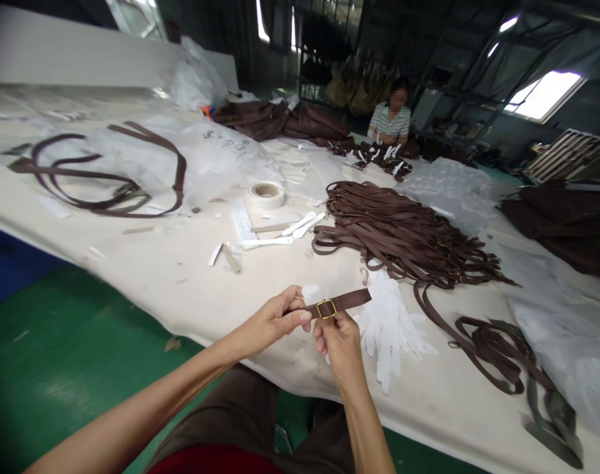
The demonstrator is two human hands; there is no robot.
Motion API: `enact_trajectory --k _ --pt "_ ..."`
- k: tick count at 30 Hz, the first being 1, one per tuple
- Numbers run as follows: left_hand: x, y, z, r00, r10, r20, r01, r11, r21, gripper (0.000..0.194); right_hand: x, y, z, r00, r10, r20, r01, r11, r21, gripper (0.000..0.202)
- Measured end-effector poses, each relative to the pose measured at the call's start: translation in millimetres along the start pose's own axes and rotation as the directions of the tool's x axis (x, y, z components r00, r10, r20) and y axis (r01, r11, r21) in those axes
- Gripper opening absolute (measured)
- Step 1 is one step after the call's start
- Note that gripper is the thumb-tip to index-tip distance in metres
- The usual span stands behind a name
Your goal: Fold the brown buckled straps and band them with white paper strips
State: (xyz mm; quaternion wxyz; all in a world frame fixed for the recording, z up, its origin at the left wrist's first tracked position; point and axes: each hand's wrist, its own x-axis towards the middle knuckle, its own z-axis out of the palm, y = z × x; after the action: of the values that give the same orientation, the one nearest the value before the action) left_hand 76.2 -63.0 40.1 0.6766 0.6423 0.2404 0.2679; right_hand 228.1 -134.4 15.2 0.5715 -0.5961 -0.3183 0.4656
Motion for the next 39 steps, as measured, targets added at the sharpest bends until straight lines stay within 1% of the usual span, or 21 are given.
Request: enact_trajectory --k 2,3,6,9,11,12,13,15,17,18,19,22,25,28,32,34,39 --pt "-0.2 -0.9 -5.3 1.000 0.013 0.006 -0.014 0.997 0.077 0.028 0.1 3.8 -0.2 1.000 0.026 0.013 -0.024 0.995 -0.092 0.037" --pt "0.3 -1.7 -7.6 1.000 0.020 0.007 -0.021 0.993 0.114 0.028 -0.3 5.5 0.3 0.999 0.033 0.017 -0.031 0.993 -0.110 0.039" --pt "3.2 -7.4 -14.4 0.999 0.031 -0.005 -0.029 0.971 0.238 0.025 -4.7 10.4 2.7 0.997 0.059 0.053 -0.054 0.995 -0.090 0.040" --pt "6.1 -19.1 -22.0 0.995 0.045 -0.084 -0.002 0.892 0.452 0.019 -14.3 18.0 2.5 0.988 0.118 0.100 -0.105 0.986 -0.127 0.043" --pt "6.3 -28.9 -25.3 0.990 0.060 -0.131 0.028 0.810 0.586 0.016 -21.1 24.3 0.0 0.989 0.125 0.075 -0.105 0.970 -0.220 0.042" --pt "5.8 -33.9 -25.9 0.989 0.061 -0.136 0.039 0.775 0.631 0.015 -23.8 27.2 -1.2 0.994 0.094 0.059 -0.074 0.958 -0.278 0.040" --pt "4.9 -38.6 -25.7 0.990 0.056 -0.130 0.045 0.749 0.661 0.014 -25.8 29.6 -2.2 0.998 0.038 0.046 -0.020 0.942 -0.335 0.037" --pt "2.8 -46.8 -23.5 0.994 0.042 -0.105 0.041 0.733 0.680 0.015 -27.2 32.9 -2.2 0.992 -0.124 0.039 0.129 0.904 -0.408 0.032" --pt "0.9 -52.4 -20.5 0.994 0.048 -0.093 0.027 0.744 0.668 0.018 -25.9 34.9 0.6 0.967 -0.249 0.051 0.250 0.892 -0.377 0.031" --pt "0.2 -54.2 -19.3 0.994 0.047 -0.096 0.028 0.750 0.661 0.019 -24.9 36.0 2.7 0.961 -0.270 0.056 0.273 0.905 -0.325 0.032" --pt "-0.4 -55.3 -18.5 0.994 0.042 -0.101 0.035 0.754 0.656 0.020 -23.8 37.4 5.0 0.963 -0.264 0.060 0.271 0.927 -0.259 0.031" --pt "-0.9 -56.0 -18.2 0.993 0.002 -0.116 0.077 0.737 0.672 0.024 -21.7 43.0 11.4 0.982 -0.186 0.040 0.188 0.981 -0.056 0.029" --pt "-0.6 -55.2 -18.5 0.992 -0.023 -0.127 0.107 0.699 0.707 0.029 -19.8 47.0 15.7 0.992 -0.112 -0.056 0.114 0.993 0.028 0.036" --pt "-0.6 -54.5 -17.7 0.988 -0.032 -0.149 0.130 0.685 0.717 0.028 -16.2 46.3 18.8 0.988 -0.024 -0.151 0.024 1.000 -0.001 0.040" --pt "-1.9 -54.3 -16.2 0.988 -0.030 -0.150 0.126 0.711 0.691 0.023 -10.3 43.1 23.5 0.978 0.061 -0.201 -0.070 0.997 -0.038 0.043" --pt "-2.8 -54.5 -15.5 0.989 -0.026 -0.145 0.120 0.712 0.692 0.021 -7.2 42.3 26.3 0.975 0.073 -0.208 -0.086 0.995 -0.052 0.042" --pt "-4.1 -55.3 -14.0 0.988 -0.010 -0.152 0.120 0.670 0.733 0.020 1.2 39.4 33.5 0.973 0.066 -0.221 -0.097 0.987 -0.130 0.034"
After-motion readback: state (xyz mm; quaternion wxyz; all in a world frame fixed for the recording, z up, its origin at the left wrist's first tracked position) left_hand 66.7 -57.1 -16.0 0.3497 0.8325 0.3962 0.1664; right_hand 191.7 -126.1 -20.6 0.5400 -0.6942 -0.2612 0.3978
